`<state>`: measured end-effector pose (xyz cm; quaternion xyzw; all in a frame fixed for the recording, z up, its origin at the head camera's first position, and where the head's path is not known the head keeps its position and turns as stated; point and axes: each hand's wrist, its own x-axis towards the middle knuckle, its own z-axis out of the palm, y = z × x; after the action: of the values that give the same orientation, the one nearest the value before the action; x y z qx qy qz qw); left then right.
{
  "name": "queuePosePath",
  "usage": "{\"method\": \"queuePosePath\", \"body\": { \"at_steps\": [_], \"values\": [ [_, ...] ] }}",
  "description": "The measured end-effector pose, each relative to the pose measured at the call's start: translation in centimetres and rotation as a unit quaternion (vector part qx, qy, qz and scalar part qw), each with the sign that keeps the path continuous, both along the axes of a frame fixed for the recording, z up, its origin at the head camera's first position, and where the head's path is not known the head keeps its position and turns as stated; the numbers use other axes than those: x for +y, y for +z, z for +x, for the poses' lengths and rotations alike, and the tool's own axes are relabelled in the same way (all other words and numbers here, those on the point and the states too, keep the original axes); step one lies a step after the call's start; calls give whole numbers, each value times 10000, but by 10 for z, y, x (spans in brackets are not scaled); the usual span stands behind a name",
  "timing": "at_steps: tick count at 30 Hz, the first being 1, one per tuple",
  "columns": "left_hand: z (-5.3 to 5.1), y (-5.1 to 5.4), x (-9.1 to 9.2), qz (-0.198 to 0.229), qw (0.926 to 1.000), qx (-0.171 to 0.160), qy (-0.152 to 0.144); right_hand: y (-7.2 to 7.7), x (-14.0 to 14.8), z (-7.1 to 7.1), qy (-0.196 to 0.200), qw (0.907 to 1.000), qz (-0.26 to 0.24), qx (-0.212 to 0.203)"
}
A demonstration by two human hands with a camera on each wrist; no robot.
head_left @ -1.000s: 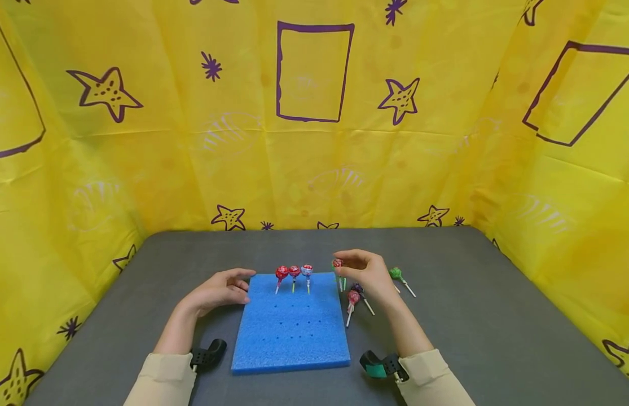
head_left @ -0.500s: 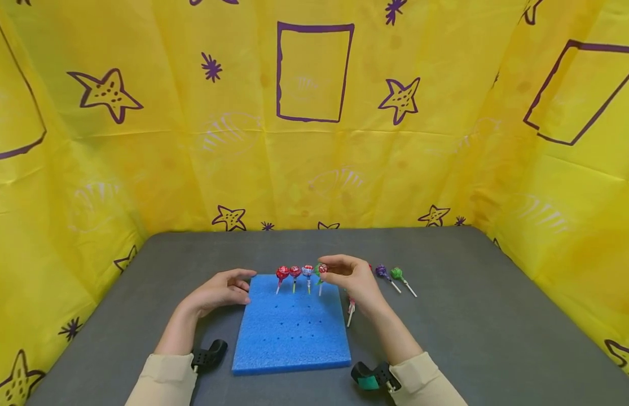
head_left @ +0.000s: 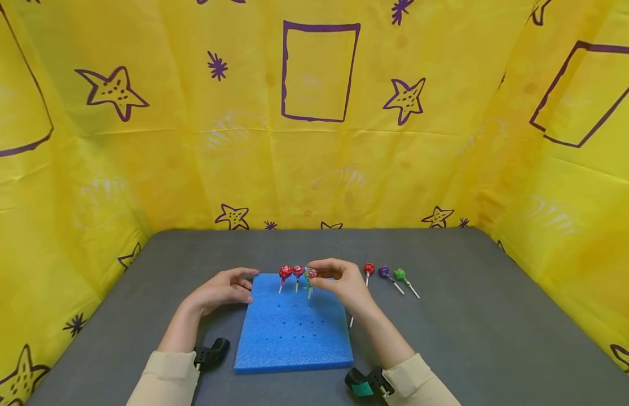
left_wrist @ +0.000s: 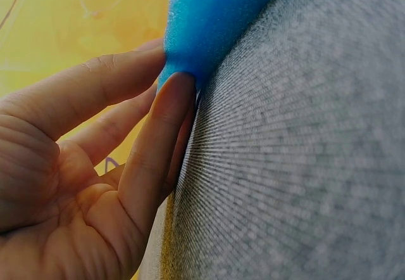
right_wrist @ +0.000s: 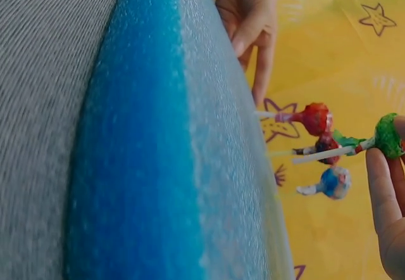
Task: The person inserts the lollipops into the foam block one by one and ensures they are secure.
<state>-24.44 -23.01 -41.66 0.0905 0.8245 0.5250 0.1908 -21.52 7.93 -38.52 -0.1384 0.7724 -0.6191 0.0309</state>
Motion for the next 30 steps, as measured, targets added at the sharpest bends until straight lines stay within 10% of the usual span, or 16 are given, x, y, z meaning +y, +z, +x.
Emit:
{"method": "queuePosePath", "body": {
  "at_steps": [30],
  "values": [
    [1,-1,3,61,9999,15,99,-1,-35,-1,577,9980,-189,-153]
  ]
}}
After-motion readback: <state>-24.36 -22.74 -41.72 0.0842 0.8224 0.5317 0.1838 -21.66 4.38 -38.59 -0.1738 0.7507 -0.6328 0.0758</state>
